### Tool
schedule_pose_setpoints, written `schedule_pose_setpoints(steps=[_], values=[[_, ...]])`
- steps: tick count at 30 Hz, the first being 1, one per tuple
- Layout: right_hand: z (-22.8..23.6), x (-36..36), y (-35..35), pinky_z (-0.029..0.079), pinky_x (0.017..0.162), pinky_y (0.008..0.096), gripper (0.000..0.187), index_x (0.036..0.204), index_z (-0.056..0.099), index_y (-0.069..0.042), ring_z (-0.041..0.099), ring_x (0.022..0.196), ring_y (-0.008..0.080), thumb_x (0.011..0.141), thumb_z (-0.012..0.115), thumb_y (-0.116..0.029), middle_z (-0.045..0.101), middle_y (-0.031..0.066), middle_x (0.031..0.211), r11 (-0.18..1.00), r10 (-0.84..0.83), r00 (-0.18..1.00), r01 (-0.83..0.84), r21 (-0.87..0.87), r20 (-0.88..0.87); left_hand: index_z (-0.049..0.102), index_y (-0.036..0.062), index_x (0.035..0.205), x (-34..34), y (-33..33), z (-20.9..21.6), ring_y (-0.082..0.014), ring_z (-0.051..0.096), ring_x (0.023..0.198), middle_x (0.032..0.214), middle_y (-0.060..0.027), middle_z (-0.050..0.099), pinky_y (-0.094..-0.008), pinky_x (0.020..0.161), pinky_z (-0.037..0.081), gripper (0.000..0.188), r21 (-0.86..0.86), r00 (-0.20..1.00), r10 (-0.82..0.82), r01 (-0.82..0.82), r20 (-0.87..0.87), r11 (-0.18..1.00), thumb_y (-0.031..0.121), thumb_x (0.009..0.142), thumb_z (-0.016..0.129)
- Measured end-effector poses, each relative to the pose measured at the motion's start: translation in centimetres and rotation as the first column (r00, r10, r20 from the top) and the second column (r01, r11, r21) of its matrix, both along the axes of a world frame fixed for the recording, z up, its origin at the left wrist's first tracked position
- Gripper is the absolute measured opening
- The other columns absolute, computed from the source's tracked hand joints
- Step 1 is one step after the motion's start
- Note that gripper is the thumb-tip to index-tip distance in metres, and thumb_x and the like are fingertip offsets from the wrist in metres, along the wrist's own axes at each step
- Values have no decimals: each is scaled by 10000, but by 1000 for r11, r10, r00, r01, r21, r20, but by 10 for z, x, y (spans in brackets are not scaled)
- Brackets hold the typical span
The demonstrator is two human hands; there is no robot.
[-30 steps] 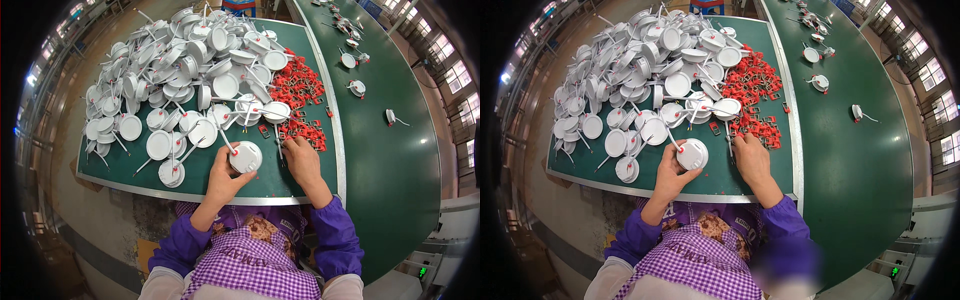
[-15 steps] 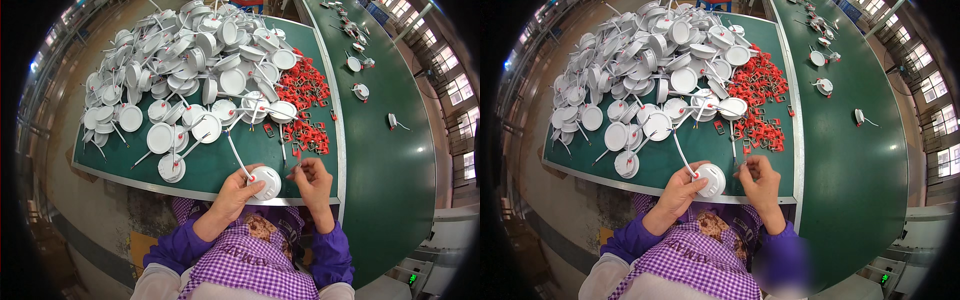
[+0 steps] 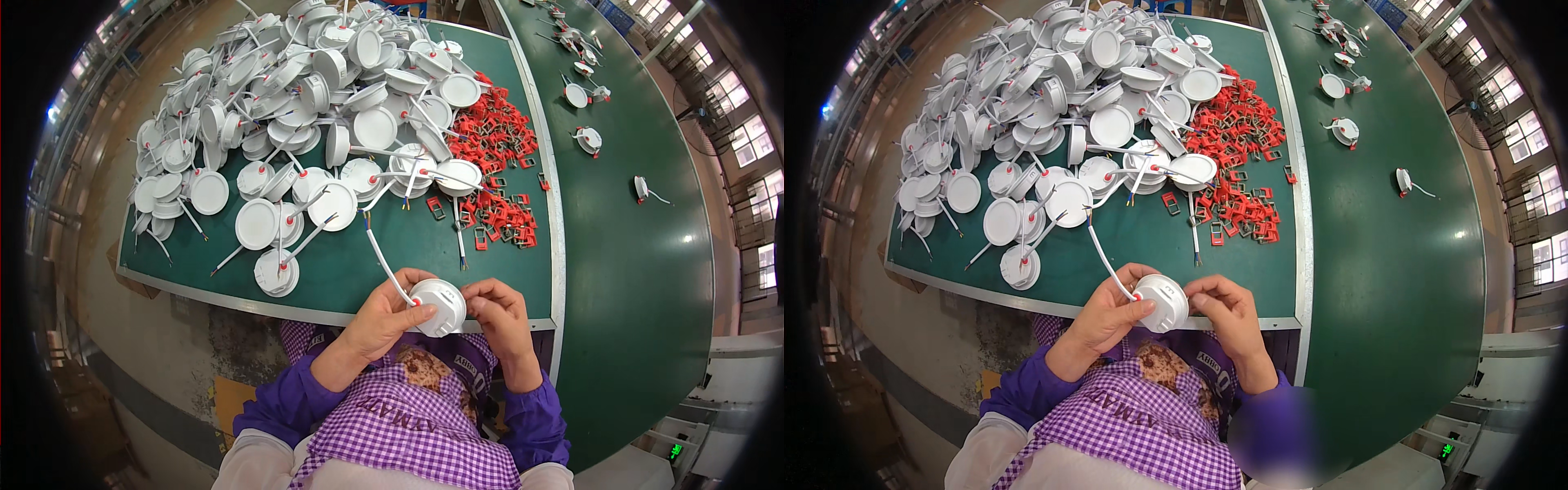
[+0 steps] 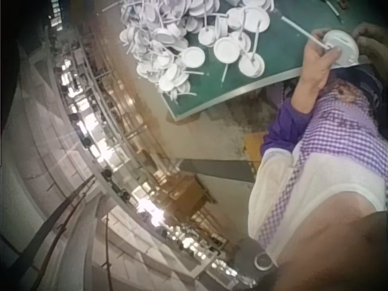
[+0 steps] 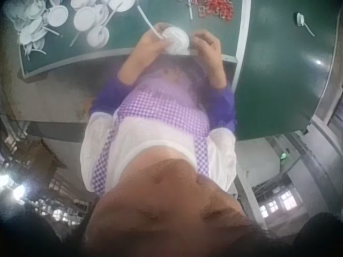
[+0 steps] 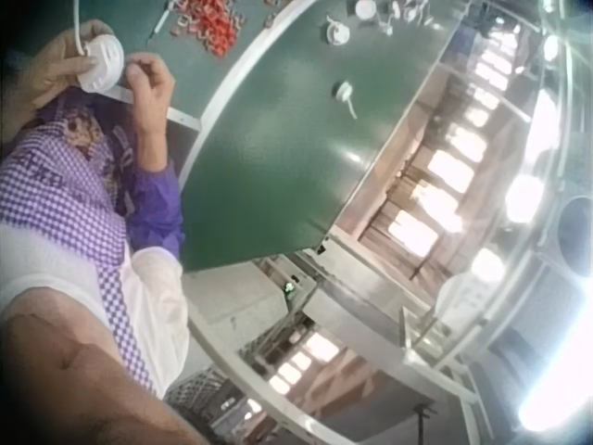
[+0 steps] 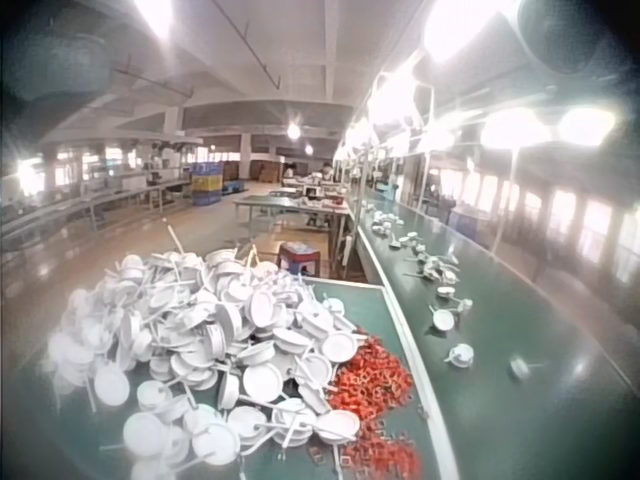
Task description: Assembling LED ceiling lights by attaching red mounting clips to the circular housing.
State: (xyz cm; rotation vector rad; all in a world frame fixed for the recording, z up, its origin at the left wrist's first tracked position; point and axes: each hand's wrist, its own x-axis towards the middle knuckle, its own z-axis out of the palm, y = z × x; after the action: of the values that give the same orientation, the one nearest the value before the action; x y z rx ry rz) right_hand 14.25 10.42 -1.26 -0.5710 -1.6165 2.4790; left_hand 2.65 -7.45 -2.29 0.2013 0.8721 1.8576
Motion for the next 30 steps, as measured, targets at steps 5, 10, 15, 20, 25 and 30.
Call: schedule_pose_setpoints(steps=[5,10,15,20,25,30], values=[[-4,-1,-10,508,746,259,140,1006,632,3,627,827,126,928,633,-112,665,62,922,980,-96,990,112,-163,100,465,7,1225,4,3,-2,-145,595,1065,1147,-81,585,-292,916,510,378,-28,995,40,-43,-90,999,20,895,648],[-10,0,-10,517,704,256,163,981,623,1,644,794,143,934,641,-155,679,71,938,936,-92,988,129,-327,127,470,-4,1188,8,8,3,-190,619,1060,1192,-151,603,-325,916,525,351,1,972,121,-124,-200,992,-21,880,636],[22,-4,-16,547,707,287,117,995,650,24,685,790,173,919,635,-63,702,100,910,833,-201,979,159,530,21,476,-10,1174,8,5,7,-152,618,1019,1133,-121,611,-290,870,523,362,-195,872,131,-248,-472,949,-20,862,659],[31,-13,-30,522,621,327,211,997,662,3,665,710,276,790,675,40,673,145,854,314,-38,976,217,924,-216,494,-12,1165,12,9,11,-122,617,967,1075,-85,610,-263,827,515,384,-262,773,80,-308,-630,915,1,839,697],[32,-15,-34,517,612,331,204,999,656,-2,660,715,269,801,672,46,673,138,879,300,-42,977,213,930,-210,509,-7,1163,13,9,11,-124,616,953,1082,-83,610,-262,815,514,379,-271,760,93,-339,-643,901,8,837,701],[30,-11,-34,512,601,333,197,996,653,-5,655,704,265,808,667,51,667,134,859,324,-27,990,142,935,-141,538,-3,1144,15,10,20,-125,622,925,1039,-74,638,-265,791,505,371,-302,722,67,-370,-688,879,42,824,721]])
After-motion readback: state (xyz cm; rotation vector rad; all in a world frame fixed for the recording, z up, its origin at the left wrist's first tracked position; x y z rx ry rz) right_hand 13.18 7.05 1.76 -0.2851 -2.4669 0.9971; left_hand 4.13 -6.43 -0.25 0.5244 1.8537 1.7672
